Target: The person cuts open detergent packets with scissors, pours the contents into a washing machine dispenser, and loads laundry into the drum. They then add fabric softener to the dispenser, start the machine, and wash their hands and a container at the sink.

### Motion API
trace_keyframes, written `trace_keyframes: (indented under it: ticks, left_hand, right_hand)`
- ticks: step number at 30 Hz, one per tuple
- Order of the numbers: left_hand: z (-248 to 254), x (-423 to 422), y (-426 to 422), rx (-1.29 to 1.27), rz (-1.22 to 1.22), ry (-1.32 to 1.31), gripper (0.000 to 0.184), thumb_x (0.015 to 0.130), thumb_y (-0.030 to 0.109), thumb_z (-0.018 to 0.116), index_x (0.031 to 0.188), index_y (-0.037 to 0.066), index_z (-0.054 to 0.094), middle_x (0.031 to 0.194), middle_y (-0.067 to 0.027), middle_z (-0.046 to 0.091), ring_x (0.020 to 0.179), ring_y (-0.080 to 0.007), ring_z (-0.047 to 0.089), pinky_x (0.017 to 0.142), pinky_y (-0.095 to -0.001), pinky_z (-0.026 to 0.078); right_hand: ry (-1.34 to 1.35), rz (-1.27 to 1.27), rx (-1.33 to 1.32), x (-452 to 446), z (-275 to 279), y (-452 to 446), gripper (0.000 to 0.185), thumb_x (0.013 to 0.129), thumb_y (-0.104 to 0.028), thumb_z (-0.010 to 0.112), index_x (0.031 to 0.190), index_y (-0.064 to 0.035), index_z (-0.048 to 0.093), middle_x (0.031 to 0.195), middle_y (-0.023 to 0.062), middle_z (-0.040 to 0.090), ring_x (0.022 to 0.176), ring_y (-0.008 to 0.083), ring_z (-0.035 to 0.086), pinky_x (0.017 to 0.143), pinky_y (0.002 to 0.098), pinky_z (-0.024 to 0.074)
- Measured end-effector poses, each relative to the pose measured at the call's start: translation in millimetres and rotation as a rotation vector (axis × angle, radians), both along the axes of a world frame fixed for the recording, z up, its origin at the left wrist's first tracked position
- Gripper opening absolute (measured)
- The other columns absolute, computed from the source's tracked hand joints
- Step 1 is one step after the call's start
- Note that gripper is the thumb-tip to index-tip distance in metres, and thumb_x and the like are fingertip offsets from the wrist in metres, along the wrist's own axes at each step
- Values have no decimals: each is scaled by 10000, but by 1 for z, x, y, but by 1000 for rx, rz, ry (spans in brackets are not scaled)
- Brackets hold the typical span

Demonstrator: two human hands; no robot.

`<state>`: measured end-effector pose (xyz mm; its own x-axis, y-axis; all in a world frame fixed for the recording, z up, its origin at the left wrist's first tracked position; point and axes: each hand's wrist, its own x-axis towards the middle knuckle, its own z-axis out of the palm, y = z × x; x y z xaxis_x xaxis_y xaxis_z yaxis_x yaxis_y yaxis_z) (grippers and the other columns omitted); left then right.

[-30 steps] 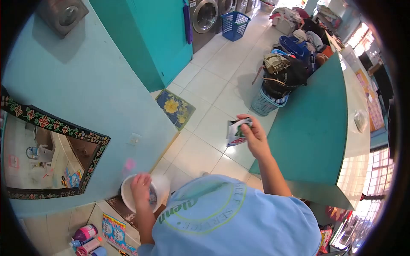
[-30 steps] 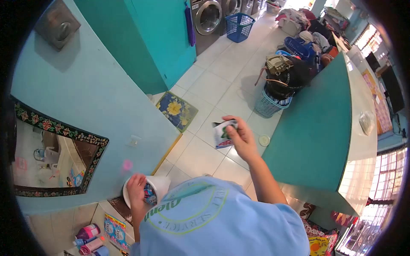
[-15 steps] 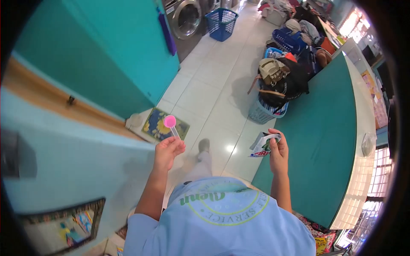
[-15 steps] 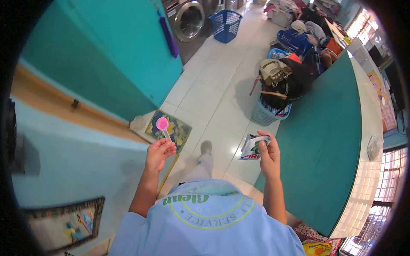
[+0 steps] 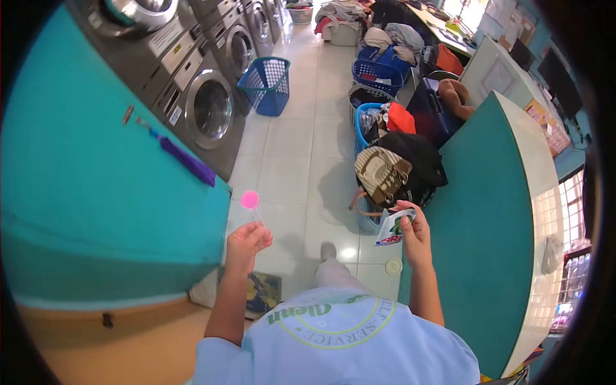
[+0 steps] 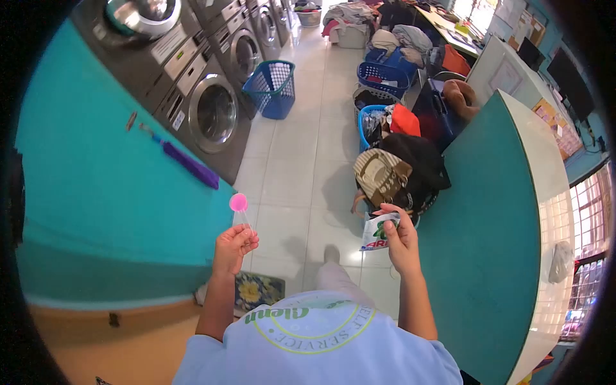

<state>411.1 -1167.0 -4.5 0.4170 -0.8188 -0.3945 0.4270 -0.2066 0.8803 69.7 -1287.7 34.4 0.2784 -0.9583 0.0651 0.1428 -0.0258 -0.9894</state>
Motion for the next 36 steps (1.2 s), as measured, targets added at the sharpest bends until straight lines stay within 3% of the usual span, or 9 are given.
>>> trace_keyframes:
  ticks: [6, 9, 13, 19, 21, 25, 30, 36]
  left_hand:
    - [22, 68, -179, -29, -10, -3, 150, 800, 56, 634, 930, -15, 608, 800, -89, 645, 699, -146, 634, 649, -268, 550]
    - [36, 102, -267, -11, -4, -16, 142, 796, 55, 639, 922, -5, 612, 791, -85, 649, 682, -144, 636, 633, -264, 553]
    - [51, 147, -372, -47, -35, -38, 130, 818, 61, 619, 928, -7, 613, 796, -82, 653, 686, -139, 640, 631, -260, 555]
    - [66, 216, -536, -59, -65, -36, 131, 844, 63, 601, 951, -11, 616, 798, -89, 654, 681, -143, 648, 617, -260, 564]
    - [65, 257, -616, -50, -103, -32, 134, 845, 62, 601, 957, -10, 617, 799, -92, 655, 680, -147, 651, 619, -266, 567]
    - [90, 304, -735, -92, -190, -29, 136, 832, 57, 610, 952, -7, 619, 800, -95, 660, 669, -147, 649, 623, -273, 560]
    - [115, 351, -874, -105, -226, -20, 132, 821, 56, 622, 939, -5, 622, 796, -99, 661, 655, -150, 643, 628, -274, 551]
    - [117, 398, -1042, -94, -248, -36, 149, 820, 35, 616, 955, -27, 616, 798, -116, 660, 653, -158, 651, 593, -275, 560]
  right_hand:
    - [-17, 16, -19, 50, -4, -166, 370, 923, -242, 544, 1216, -22, 490, 1033, 35, 551, 922, 89, 530, 813, 231, 432]
    - [2, 35, -9, 87, 11, -251, 346, 928, -165, 535, 1244, -37, 478, 924, -3, 566, 840, 53, 526, 739, 197, 433]
    - [36, 89, -39, 137, 22, -358, 320, 933, -125, 515, 1238, -36, 481, 895, -22, 534, 793, 30, 488, 705, 183, 411]
    - [8, 113, -30, 211, 11, -520, 314, 935, -124, 512, 1236, -39, 483, 887, -27, 540, 791, 30, 494, 710, 179, 408]
    - [-38, 71, -27, 246, 3, -594, 312, 931, -157, 522, 1214, -27, 498, 974, 7, 551, 873, 68, 534, 771, 207, 425]
    - [-27, -36, -32, 290, 13, -691, 303, 936, -131, 510, 1226, -43, 491, 908, -26, 553, 803, 32, 501, 714, 182, 407]
    - [-15, -112, -21, 322, 22, -811, 296, 935, -132, 507, 1218, -42, 499, 940, -11, 563, 813, 39, 521, 715, 188, 419]
    - [2, -160, -9, 352, 9, -977, 301, 933, -151, 516, 1208, -27, 505, 942, -7, 563, 815, 41, 524, 723, 188, 422]
